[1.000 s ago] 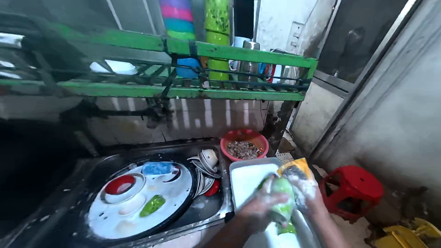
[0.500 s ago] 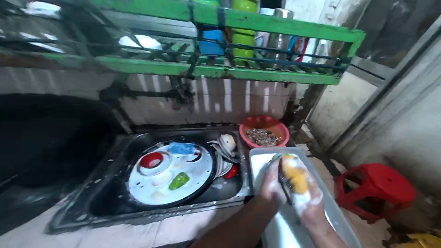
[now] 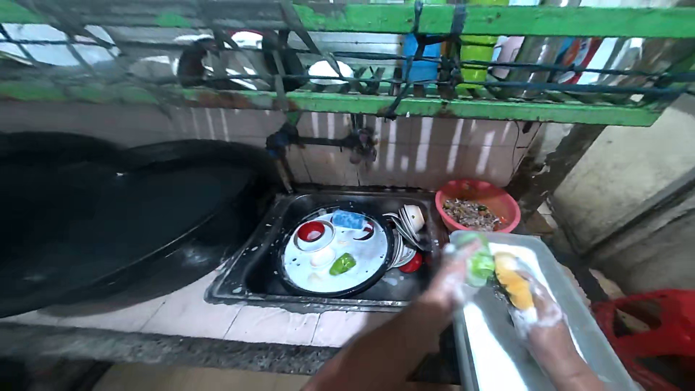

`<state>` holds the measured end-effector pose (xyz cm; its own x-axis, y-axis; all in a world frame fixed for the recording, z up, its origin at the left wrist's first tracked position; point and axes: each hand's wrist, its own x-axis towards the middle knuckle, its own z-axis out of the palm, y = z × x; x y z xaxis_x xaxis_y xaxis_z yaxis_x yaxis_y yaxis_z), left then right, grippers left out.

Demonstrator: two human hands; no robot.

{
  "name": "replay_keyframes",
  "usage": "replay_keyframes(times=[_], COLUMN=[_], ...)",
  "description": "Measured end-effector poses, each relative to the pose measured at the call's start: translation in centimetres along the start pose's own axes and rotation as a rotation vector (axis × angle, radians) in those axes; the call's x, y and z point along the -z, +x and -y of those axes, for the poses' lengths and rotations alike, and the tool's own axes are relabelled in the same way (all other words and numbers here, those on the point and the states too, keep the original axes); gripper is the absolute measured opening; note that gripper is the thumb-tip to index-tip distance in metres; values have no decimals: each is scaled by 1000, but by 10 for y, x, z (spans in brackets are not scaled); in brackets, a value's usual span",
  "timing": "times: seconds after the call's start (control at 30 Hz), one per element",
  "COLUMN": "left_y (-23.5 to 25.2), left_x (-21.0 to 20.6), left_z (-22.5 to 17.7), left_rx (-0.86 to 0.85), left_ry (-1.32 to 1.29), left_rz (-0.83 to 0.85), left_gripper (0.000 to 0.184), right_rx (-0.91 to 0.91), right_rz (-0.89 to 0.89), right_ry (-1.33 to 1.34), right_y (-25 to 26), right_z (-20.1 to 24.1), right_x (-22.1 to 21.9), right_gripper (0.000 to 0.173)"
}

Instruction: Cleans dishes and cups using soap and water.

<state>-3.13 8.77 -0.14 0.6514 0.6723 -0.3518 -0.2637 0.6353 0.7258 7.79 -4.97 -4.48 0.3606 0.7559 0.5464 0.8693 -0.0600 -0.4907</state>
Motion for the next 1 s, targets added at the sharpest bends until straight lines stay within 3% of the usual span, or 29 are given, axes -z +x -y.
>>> replay_keyframes(times=[0.07,0.13,0.2,0.27,0.3,0.37,0.47,0.5,0.57,0.6,0.7,0.83,0.9,1.0], left_y=[16,37,51,58,60,63,84,92,107,115,122,115,111,96], left_x=[50,99,131,116,95,43,-23,-38,-56,-59,-56,-63,-62,-61], left_z=[-22,-54,-80,-84,-76,-46,11,27,53,63,90,93,84,65], left_rx=[-256,-463,-486,-499,-554,-646,-503,-409,-137,-34,-4,121,83,-221], left_ry=[327,736,1084,1175,1179,1229,1518,1642,1748,1696,1654,1736,1692,1546], left_rz=[-85,-288,-432,-453,-378,-73,486,597,633,563,263,205,271,349], left_gripper=[57,69,55,39,34,30,46,54,60,63,75,92,97,92], right_rx=[-231,-305,-302,-324,-343,-294,-246,-255,-284,-305,-342,-424,-488,-578], right_rz=[206,404,511,618,714,813,948,988,1014,1027,1035,911,874,720], right_ry=[-30,-60,-96,-115,-127,-170,-216,-215,-186,-178,-168,-90,-35,76], right_y=[-2,-2,-4,-7,-7,-12,-13,-12,-12,-12,-11,-11,-6,-6], right_z=[1,2,5,12,15,15,9,9,9,8,0,-3,4,4], right_x=[8,15,10,2,1,-3,-4,-4,-1,-1,-10,-10,-1,10], right_gripper=[47,54,59,46,46,48,56,63,72,71,57,46,56,60])
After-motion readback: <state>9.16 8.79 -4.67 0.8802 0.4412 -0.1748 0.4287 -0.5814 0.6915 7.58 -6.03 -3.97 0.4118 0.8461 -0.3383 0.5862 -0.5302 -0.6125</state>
